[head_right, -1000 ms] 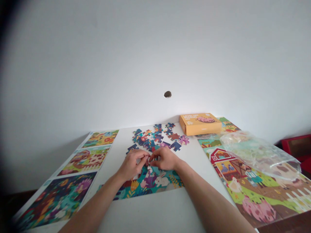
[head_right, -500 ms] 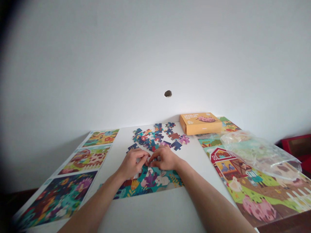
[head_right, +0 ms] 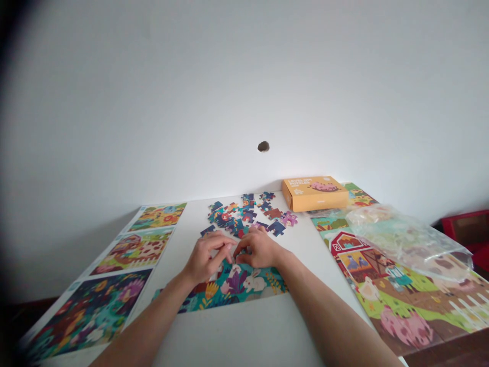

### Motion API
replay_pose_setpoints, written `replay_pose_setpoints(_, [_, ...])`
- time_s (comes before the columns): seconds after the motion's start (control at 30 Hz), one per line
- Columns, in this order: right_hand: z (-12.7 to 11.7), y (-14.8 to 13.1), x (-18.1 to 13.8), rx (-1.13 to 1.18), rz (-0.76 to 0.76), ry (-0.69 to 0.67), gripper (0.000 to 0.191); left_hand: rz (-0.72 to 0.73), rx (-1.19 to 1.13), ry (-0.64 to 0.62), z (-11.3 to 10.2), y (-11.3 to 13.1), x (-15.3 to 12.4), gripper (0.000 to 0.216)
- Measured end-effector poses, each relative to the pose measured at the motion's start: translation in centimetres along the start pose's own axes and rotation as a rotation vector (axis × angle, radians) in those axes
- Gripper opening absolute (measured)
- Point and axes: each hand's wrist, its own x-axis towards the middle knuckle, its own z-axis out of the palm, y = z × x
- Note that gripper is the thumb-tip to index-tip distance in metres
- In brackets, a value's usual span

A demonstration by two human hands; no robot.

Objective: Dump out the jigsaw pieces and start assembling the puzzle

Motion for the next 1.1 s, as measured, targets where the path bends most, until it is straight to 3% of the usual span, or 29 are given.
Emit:
replay_pose_setpoints(0.13, [0.21, 0.21, 0.04, -0.008, -0.008, 0.008, 0.012, 0.056, -0.093, -0.134, -0.08, 0.43, -0.17, 0.034])
replay_pose_setpoints(0.23, [0.35, 0.32, 0.06, -0.016, -0.010, 0.019, 0.012, 0.020, -0.060, -0.185, -0.01, 0.41, -0.21, 0.042])
replay_pose_setpoints(0.63, [-0.08, -0.23, 0.02, -0.085, 0.029, 0.038, 0.022, -0.079, 0.003, -0.216, 0.10, 0.28, 0.03, 0.049])
replay_pose_setpoints(1.1, [-0.10, -0.14, -0.01, -0.145, 0.032, 0.046, 0.028, -0.085, 0.035, -0.212, 0.13, 0.13, 0.06, 0.047])
